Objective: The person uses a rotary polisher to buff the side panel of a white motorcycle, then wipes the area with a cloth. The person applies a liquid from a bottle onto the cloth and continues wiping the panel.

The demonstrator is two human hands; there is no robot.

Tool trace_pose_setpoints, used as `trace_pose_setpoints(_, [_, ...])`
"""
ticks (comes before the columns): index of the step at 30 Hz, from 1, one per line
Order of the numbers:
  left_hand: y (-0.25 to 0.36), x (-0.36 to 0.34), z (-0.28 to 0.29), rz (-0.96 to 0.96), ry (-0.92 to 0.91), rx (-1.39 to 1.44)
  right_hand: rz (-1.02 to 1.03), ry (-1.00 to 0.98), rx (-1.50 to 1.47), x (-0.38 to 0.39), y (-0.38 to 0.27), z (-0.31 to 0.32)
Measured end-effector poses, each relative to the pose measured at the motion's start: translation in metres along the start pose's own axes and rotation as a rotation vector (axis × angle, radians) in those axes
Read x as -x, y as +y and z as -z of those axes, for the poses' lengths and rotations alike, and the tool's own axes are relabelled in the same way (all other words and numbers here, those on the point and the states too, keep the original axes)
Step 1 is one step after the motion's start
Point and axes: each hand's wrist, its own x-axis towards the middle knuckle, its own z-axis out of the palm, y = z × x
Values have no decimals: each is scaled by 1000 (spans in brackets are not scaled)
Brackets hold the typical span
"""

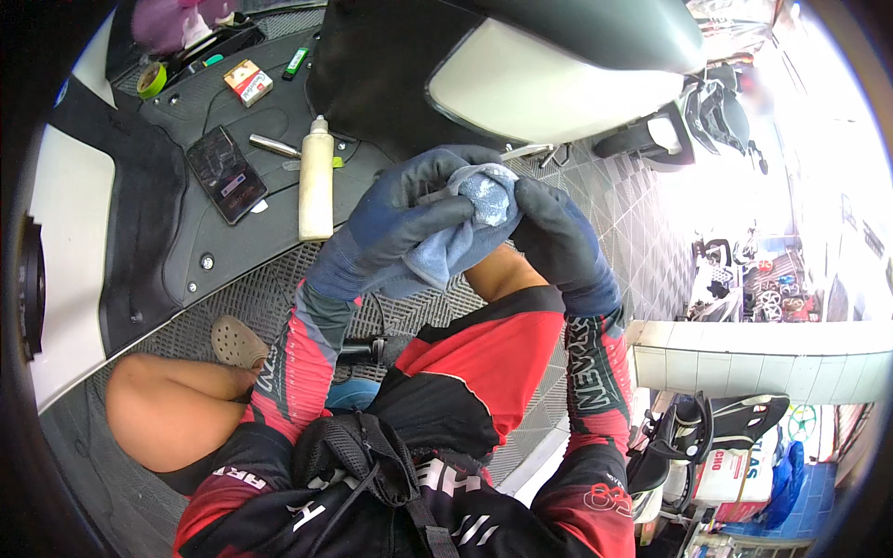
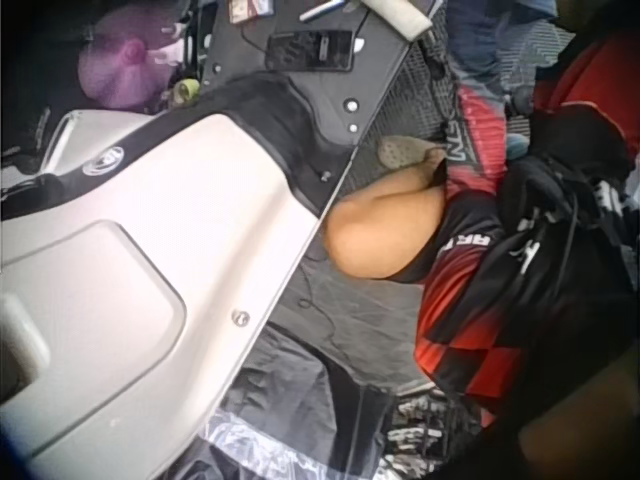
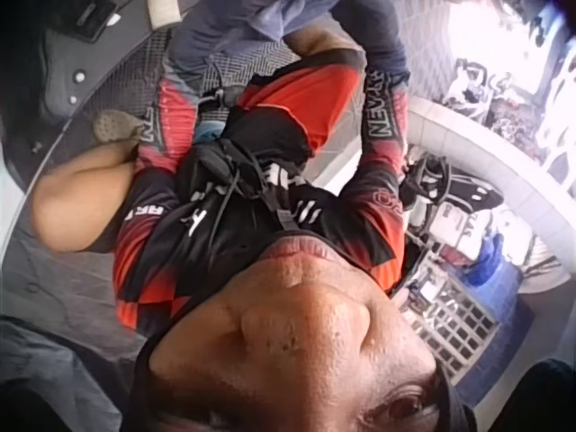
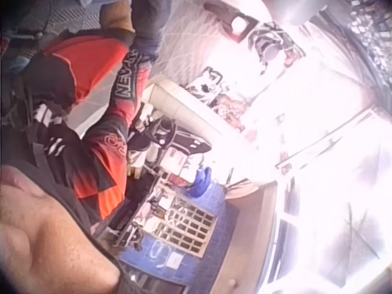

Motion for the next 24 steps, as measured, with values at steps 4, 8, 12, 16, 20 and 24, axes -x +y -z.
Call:
trace_pose_setpoints(4, [12, 0, -5, -53, 116, -460, -166, 147, 388, 23, -10, -2])
trace_pose_setpoints(8, [11, 1, -20, -231, 145, -605, -118, 141, 433, 51, 16, -3])
trace_pose_setpoints(12, [6, -3, -39, -266, 246, -523, -277, -101, 462, 65, 37, -16])
trace_pose_setpoints(16, [-22, -7, -44, -235, 396, -527, -387, 228, 367, 66, 77, -13])
trace_pose_setpoints(20, [-40, -13, -55, -433, 466, -685, -49, 359, -422, 49, 81, 8])
trace_pose_setpoints(24, [-37, -15, -41, -625, 522, -914, 351, 321, -300, -13, 6, -59])
